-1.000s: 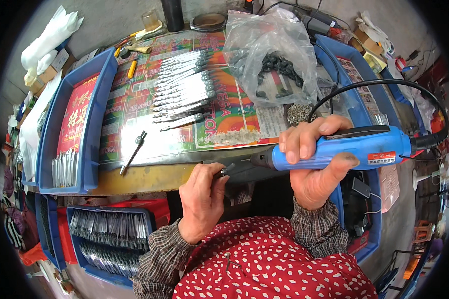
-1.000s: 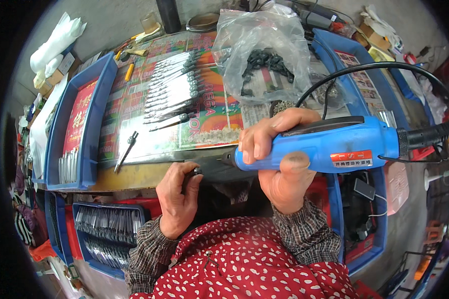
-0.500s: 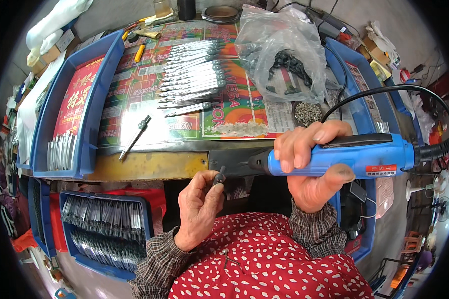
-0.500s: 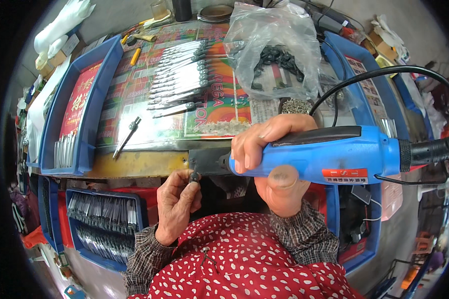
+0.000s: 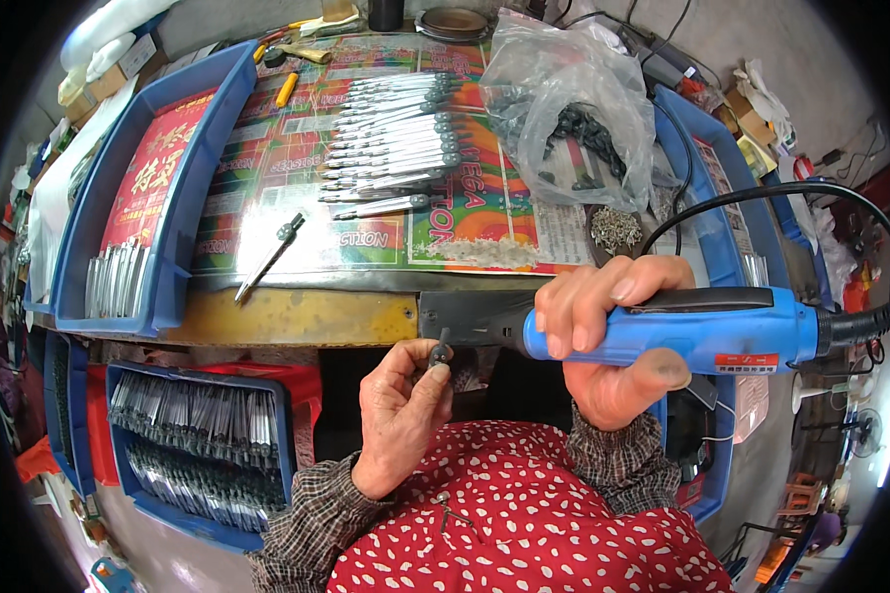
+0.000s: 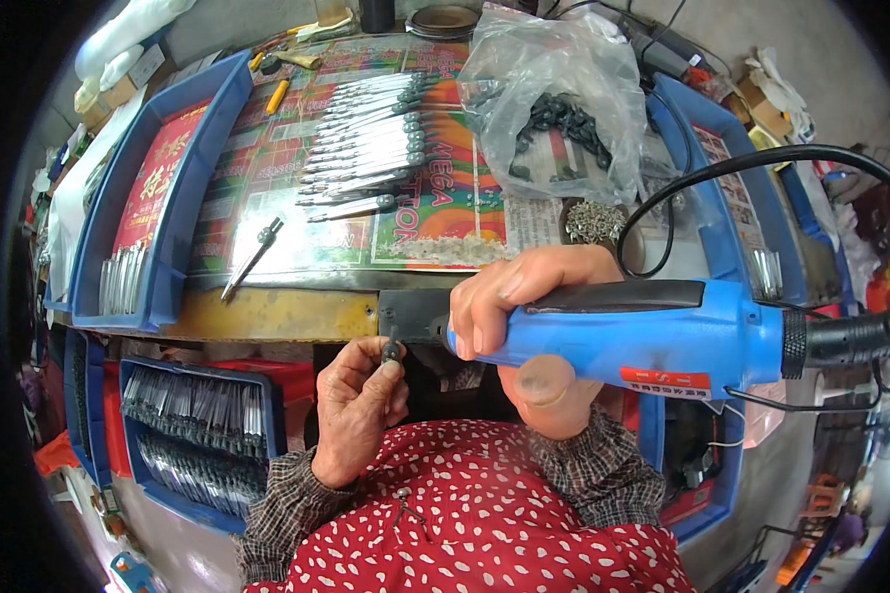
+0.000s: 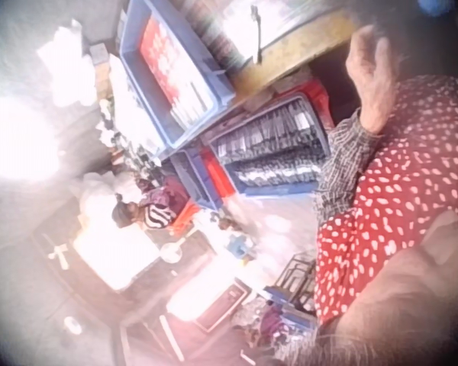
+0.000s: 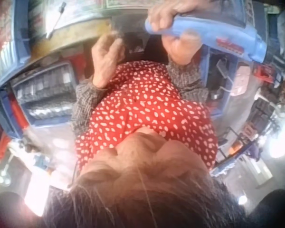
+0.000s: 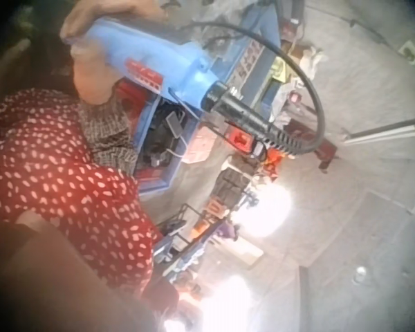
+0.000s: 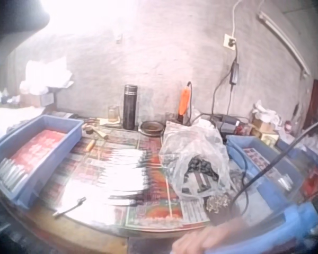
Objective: The person assembles small metal and plastic components at a workbench using an electric screwdriver.
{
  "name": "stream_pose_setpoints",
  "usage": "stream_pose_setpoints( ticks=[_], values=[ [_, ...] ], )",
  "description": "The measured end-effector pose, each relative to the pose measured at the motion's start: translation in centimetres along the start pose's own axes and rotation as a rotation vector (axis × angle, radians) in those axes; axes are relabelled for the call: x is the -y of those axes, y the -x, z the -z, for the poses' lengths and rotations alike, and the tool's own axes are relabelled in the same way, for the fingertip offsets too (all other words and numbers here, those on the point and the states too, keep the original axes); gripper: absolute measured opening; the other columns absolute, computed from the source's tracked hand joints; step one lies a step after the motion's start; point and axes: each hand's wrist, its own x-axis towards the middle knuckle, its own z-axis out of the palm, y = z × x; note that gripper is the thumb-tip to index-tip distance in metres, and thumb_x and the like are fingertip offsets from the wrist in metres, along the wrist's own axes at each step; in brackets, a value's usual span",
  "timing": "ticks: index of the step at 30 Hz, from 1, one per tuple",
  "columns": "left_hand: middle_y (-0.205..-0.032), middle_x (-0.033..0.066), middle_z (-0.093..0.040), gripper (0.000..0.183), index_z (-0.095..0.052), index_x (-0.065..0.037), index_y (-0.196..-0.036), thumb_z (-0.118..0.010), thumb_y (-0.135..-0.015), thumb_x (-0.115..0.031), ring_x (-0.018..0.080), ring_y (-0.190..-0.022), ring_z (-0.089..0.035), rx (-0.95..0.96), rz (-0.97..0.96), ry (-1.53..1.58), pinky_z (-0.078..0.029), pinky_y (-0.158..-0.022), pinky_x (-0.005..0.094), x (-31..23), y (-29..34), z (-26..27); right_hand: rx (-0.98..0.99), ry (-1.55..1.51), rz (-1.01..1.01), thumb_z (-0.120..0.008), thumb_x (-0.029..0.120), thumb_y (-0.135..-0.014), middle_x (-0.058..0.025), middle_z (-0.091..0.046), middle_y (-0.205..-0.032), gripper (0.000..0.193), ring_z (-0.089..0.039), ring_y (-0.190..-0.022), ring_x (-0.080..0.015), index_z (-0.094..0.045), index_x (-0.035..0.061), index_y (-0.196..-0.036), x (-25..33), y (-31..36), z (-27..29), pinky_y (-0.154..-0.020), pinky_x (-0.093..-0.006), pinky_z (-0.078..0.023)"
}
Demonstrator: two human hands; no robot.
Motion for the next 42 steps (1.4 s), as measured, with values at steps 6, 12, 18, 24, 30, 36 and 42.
stream_pose_setpoints(
  ticks=[6,12,18,24,30,36,42],
  values=[
    [-0.074,0.0017,-0.05,0.012,-0.05,0.001,-0.097,-0.052,-0.087,-0.006,0.0059,-0.053,-0.045,0.023,0.094,0.075,-0.036,-0.042,0.0173,-0.1,0.2,-0.5,0.066,-0.01,0.016,-0.061,0.057,-0.073,-0.0026,-0.049,-0.064,0.058,-0.051,-0.053,-0.0159,-0.039,0.0078,-0.093,-0.1,0.1,0.3,-0.055,-0.0329,-0.042],
    [-0.074,0.0019,-0.051,0.012,-0.051,0.001,-0.096,-0.052,-0.087,-0.006,0.0068,-0.054,-0.045,0.002,0.129,0.153,-0.035,-0.042,0.0181,0.2,0.2,-0.7,0.03,-0.004,-0.007,-0.063,0.057,-0.072,-0.0028,-0.05,-0.064,0.058,-0.051,-0.052,-0.016,-0.041,0.0074,-0.093,0.3,0.2,-0.2,-0.054,-0.0325,-0.042],
    [-0.071,0.0017,-0.05,0.011,-0.051,0.001,-0.094,-0.053,-0.087,-0.007,0.008,-0.056,-0.046,-0.039,0.28,0.246,-0.036,-0.044,0.02,-0.3,-0.1,-1.2,0.038,-0.007,0.003,-0.063,0.058,-0.07,-0.0029,-0.05,-0.064,0.059,-0.051,-0.051,-0.016,-0.041,0.0074,-0.093,0.0,0.3,-0.4,-0.051,-0.0311,-0.041],
    [-0.071,0.0027,-0.052,0.008,-0.052,0.0,-0.089,-0.055,-0.086,-0.007,0.0083,-0.057,-0.047,-0.054,0.289,0.326,-0.037,-0.044,0.0202,0.3,-0.5,-1.4,0.086,-0.031,0.005,-0.063,0.057,-0.07,-0.0029,-0.05,-0.064,0.059,-0.051,-0.051,-0.0163,-0.042,0.0074,-0.094,0.1,0.3,-0.4,-0.051,-0.0311,-0.041],
    [-0.068,0.0033,-0.053,0.009,-0.052,0.0,-0.087,-0.055,-0.086,-0.008,0.008,-0.055,-0.049,-0.094,0.231,0.225,-0.038,-0.043,0.0177,1.1,-0.6,-1.7,0.167,-0.093,-0.028,-0.065,0.056,-0.069,-0.0034,-0.05,-0.064,0.06,-0.051,-0.051,-0.0173,-0.042,0.0073,-0.095,0.2,0.1,-0.4,-0.052,-0.0328,-0.042],
    [-0.065,0.0029,-0.054,0.009,-0.052,0.001,-0.087,-0.055,-0.086,-0.007,0.0051,-0.051,-0.047,-0.107,0.208,0.257,-0.037,-0.042,0.0164,1.2,-0.7,-1.9,0.19,-0.113,-0.058,-0.066,0.056,-0.068,-0.004,-0.051,-0.065,0.061,-0.052,-0.052,-0.0179,-0.043,0.0071,-0.095,-0.1,0.1,-0.3,-0.053,-0.033,-0.042],
    [-0.065,0.0021,-0.053,0.009,-0.052,0.001,-0.087,-0.055,-0.086,-0.007,0.0047,-0.052,-0.047,-0.097,0.211,0.258,-0.037,-0.042,0.016,1.2,-0.7,-1.7,0.224,-0.117,-0.072,-0.068,0.054,-0.067,-0.0044,-0.051,-0.065,0.06,-0.052,-0.053,-0.018,-0.043,0.0069,-0.095,-0.4,-0.3,-0.1,-0.053,-0.0327,-0.042]
  ],
)
